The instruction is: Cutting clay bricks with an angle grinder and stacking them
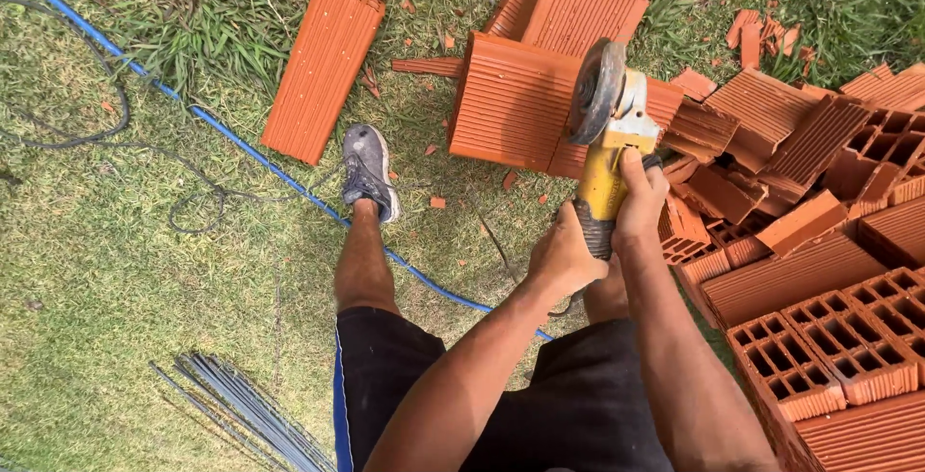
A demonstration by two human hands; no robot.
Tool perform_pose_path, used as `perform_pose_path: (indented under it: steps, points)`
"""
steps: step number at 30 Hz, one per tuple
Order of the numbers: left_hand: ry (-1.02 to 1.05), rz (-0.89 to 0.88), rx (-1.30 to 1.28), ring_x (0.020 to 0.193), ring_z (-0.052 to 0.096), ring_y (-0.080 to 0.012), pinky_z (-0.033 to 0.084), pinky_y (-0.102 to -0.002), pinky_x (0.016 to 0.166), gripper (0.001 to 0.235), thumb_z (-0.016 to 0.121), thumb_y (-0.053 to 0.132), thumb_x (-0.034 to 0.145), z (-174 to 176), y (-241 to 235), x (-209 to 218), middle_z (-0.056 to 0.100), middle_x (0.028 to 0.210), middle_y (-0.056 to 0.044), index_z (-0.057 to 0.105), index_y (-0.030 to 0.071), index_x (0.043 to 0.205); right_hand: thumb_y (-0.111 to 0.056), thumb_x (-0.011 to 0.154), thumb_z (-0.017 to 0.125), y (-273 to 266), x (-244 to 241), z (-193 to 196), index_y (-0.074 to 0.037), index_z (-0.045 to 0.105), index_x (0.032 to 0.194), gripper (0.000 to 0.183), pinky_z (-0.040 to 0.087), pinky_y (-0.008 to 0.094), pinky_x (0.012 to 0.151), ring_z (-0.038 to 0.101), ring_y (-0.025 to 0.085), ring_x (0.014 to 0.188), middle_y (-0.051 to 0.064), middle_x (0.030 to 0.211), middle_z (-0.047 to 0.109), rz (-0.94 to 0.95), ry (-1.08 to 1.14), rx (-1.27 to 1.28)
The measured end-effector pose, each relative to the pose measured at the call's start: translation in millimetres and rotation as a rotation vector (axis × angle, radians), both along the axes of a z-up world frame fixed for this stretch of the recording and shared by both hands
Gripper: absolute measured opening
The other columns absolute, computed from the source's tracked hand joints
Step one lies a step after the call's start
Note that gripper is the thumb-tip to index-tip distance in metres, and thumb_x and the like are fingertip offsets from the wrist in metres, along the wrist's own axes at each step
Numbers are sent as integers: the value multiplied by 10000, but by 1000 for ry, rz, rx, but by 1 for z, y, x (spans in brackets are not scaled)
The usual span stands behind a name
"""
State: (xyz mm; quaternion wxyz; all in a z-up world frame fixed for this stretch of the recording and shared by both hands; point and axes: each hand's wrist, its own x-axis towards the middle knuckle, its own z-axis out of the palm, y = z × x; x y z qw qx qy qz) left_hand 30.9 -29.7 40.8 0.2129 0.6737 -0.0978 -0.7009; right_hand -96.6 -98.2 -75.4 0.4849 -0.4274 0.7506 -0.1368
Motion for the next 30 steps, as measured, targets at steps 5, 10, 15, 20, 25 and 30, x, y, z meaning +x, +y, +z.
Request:
perform_pose_path:
  steps: [5,10,15,20,25,30]
  points:
    - [91,477,134,1116,636,-450,444,-568,1004,781,661,564,803,-7,27,-23,648,1179,-259,513,10,1333,-467,899,784,40,-6,13,-111,588,831,412,506,297,574,590,134,618,56,705,594,-133,-199,-30]
    - [-313,162,163,973,707,-377,514,-510,850,715,460,689,980,-20,51,-49,685,1040,-195,547,68,1324,-417,906,766,68,-4,13,-134,544,809,373,478,257,531,589,117,580,41,685,605,-299,-248,33]
    - [-479,106,27,854,719,-315,524,-427,756,882,605,744,862,-25,66,-64,693,1002,-163,532,31,1376,-541,892,650,39,8,63,-112,701,1136,497,561,452,914,712,268,963,119,1100,724,-419,-487,504]
    - [-494,90,-21,947,716,-403,546,-521,802,872,640,695,850,-30,69,-77,686,1080,-206,499,25,1390,-547,903,622,41,-12,38,-59,662,1275,615,537,477,1000,706,293,1087,161,1217,707,-463,-545,544]
    - [-388,116,-80,1030,691,-439,547,-568,867,806,719,529,857,-34,69,-73,640,1161,-216,421,49,1431,-601,866,632,39,-18,34,-30,647,1275,703,533,468,1005,703,298,1096,177,1218,708,-464,-492,566]
    - [-305,-21,-34,1023,688,-413,547,-524,855,964,781,376,746,-23,59,-56,584,1204,-214,291,34,1503,-538,920,579,18,-5,48,-94,651,1288,581,538,420,980,693,245,1100,108,1202,704,-351,-587,594]
